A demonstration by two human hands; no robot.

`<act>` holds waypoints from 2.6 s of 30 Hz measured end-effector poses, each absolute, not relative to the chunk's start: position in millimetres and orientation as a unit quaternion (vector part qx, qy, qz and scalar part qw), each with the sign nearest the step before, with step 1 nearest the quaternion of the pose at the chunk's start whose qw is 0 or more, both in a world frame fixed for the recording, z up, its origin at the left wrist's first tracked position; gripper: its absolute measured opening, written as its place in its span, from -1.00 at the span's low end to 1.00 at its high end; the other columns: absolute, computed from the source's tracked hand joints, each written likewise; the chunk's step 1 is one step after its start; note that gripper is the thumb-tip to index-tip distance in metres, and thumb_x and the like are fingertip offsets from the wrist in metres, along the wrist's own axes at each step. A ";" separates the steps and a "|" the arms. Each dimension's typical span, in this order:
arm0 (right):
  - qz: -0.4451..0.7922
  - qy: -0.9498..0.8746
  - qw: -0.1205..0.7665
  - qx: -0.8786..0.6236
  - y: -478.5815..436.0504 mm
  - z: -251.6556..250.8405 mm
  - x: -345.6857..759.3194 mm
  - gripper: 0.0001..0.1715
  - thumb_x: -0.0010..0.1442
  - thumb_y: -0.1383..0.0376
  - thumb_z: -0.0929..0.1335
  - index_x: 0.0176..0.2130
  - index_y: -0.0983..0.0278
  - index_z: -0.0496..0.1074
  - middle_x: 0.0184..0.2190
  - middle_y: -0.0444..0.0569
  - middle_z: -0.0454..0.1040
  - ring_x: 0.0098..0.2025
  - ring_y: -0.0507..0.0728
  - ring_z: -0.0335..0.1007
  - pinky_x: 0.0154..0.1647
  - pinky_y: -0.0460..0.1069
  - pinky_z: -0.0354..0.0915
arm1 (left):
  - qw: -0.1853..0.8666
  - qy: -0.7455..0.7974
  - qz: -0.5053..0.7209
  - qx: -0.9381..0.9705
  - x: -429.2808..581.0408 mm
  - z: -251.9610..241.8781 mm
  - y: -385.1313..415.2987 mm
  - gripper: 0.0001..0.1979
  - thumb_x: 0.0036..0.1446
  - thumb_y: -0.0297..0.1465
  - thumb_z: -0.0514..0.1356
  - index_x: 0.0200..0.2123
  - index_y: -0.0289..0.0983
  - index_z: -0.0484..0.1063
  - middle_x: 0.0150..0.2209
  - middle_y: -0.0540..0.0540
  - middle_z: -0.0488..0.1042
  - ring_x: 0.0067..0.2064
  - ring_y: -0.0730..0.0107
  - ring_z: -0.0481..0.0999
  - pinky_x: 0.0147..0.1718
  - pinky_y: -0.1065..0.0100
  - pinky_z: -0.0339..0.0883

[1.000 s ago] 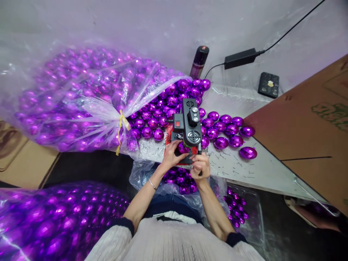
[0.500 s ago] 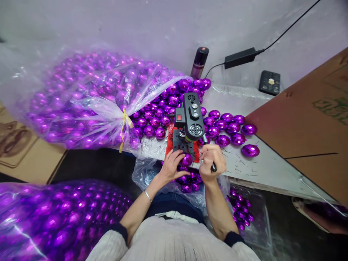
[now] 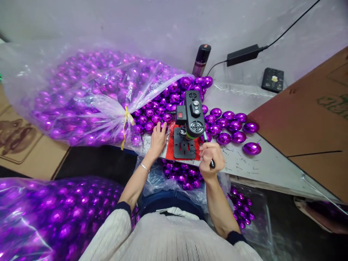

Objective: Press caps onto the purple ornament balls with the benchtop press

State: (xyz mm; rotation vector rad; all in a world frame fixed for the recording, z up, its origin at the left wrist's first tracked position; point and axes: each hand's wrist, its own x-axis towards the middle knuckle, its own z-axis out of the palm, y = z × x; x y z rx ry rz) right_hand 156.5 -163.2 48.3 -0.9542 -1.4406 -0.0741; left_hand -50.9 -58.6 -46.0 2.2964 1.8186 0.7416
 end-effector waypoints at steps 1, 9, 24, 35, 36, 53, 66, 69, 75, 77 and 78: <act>-0.035 -0.635 0.647 -0.420 -163.2 47.6 157.0 -0.65 0.42 0.39 0.28 -0.43 0.19 0.34 -0.48 -0.14 0.46 -0.42 0.05 0.44 -0.39 0.01 0.28 | 0.073 0.597 0.259 0.756 -50.8 -45.8 -55.2 -0.46 0.39 -0.44 0.13 0.40 -0.30 0.28 0.41 -0.50 0.29 0.34 -0.22 0.42 0.21 -0.14 0.43; -0.034 -0.638 0.643 -0.424 -162.7 48.0 158.4 -0.64 0.42 0.37 0.27 -0.44 0.19 0.34 -0.48 -0.14 0.45 -0.40 0.06 0.45 -0.40 0.01 0.28 | 0.393 0.506 0.476 0.602 -50.0 -39.5 -66.1 -0.37 0.26 -0.06 0.33 0.28 -0.20 0.31 0.13 -0.23 0.54 0.11 0.14 0.61 0.12 0.12 0.53; -0.035 -0.645 0.623 -0.441 -165.7 52.5 161.3 -0.67 0.43 0.34 0.25 -0.41 0.18 0.35 -0.48 -0.14 0.45 -0.42 0.06 0.41 -0.40 0.01 0.27 | 0.427 0.489 0.381 0.658 -13.8 -38.8 -109.6 -0.39 0.25 -0.05 0.37 0.24 -0.23 0.38 0.04 -0.18 0.64 -0.01 0.18 0.67 0.04 0.18 0.56; -0.042 -0.655 0.608 -0.447 -167.3 50.5 162.4 -0.70 0.42 0.34 0.25 -0.38 0.17 0.38 -0.46 -0.12 0.47 -0.41 0.07 0.44 -0.40 0.02 0.31 | 0.263 0.438 0.372 0.775 -0.4 -55.8 -103.8 -0.38 0.24 -0.10 0.42 0.26 -0.22 0.42 0.17 -0.29 0.57 0.20 0.00 0.58 0.19 -0.01 0.47; -0.042 -0.656 0.607 -0.447 -167.5 50.4 162.6 -0.70 0.42 0.35 0.25 -0.38 0.17 0.38 -0.45 -0.12 0.48 -0.41 0.06 0.44 -0.40 0.02 0.31 | 0.256 0.437 0.380 0.774 1.4 -59.0 -104.0 -0.37 0.23 -0.11 0.42 0.27 -0.22 0.42 0.17 -0.29 0.57 0.20 0.00 0.57 0.20 -0.01 0.46; -0.081 -0.619 0.673 -0.396 -157.9 -3.2 155.5 -0.64 0.48 0.26 0.21 -0.39 0.16 0.33 -0.44 -0.15 0.49 -0.47 0.06 0.41 -0.28 0.10 0.43 | 0.264 0.436 0.400 0.762 4.9 -71.4 -105.6 -0.33 0.18 -0.08 0.46 0.27 -0.22 0.46 0.18 -0.29 0.59 0.21 -0.02 0.58 0.22 -0.02 0.44; -0.048 -0.620 0.694 -0.362 -152.4 -18.6 156.6 -0.63 0.50 0.20 0.18 -0.36 0.16 0.31 -0.39 -0.14 0.42 -0.46 0.04 0.38 -0.45 0.02 0.41 | 0.272 0.423 0.422 0.755 6.2 -74.8 -102.2 -0.35 0.16 -0.09 0.47 0.23 -0.25 0.48 0.16 -0.31 0.61 0.21 -0.03 0.60 0.21 -0.04 0.46; -0.067 -0.647 0.672 -0.354 -150.3 -21.0 157.5 -0.65 0.49 0.23 0.21 -0.37 0.17 0.32 -0.39 -0.16 0.43 -0.45 0.02 0.42 -0.39 0.01 0.43 | 0.275 0.424 0.419 0.755 7.5 -76.3 -101.2 -0.34 0.15 -0.09 0.48 0.23 -0.24 0.48 0.15 -0.31 0.61 0.20 -0.04 0.61 0.21 -0.05 0.47; -0.073 -0.622 0.675 -0.390 -153.2 16.4 157.1 -0.62 0.47 0.29 0.21 -0.42 0.17 0.29 -0.46 -0.16 0.41 -0.48 0.03 0.35 -0.43 0.01 0.30 | 0.273 0.423 0.426 0.752 6.8 -75.5 -99.2 -0.34 0.16 -0.08 0.47 0.23 -0.22 0.46 0.16 -0.32 0.60 0.22 -0.05 0.60 0.23 -0.08 0.46; -0.058 -0.617 0.655 -0.432 -155.9 34.2 157.3 -0.63 0.45 0.29 0.24 -0.44 0.17 0.31 -0.48 -0.14 0.41 -0.46 0.06 0.37 -0.42 0.03 0.27 | 0.259 0.411 0.426 0.763 3.1 -74.4 -106.9 -0.36 0.20 -0.08 0.43 0.24 -0.23 0.44 0.17 -0.33 0.58 0.23 -0.05 0.59 0.23 -0.09 0.46; -0.050 -0.612 0.651 -0.445 -157.3 41.0 157.4 -0.63 0.44 0.29 0.26 -0.45 0.17 0.31 -0.49 -0.13 0.41 -0.45 0.07 0.39 -0.41 0.04 0.26 | 0.247 0.403 0.424 0.773 0.5 -74.4 -113.8 -0.39 0.24 -0.09 0.40 0.25 -0.24 0.42 0.18 -0.34 0.58 0.25 -0.05 0.58 0.24 -0.10 0.45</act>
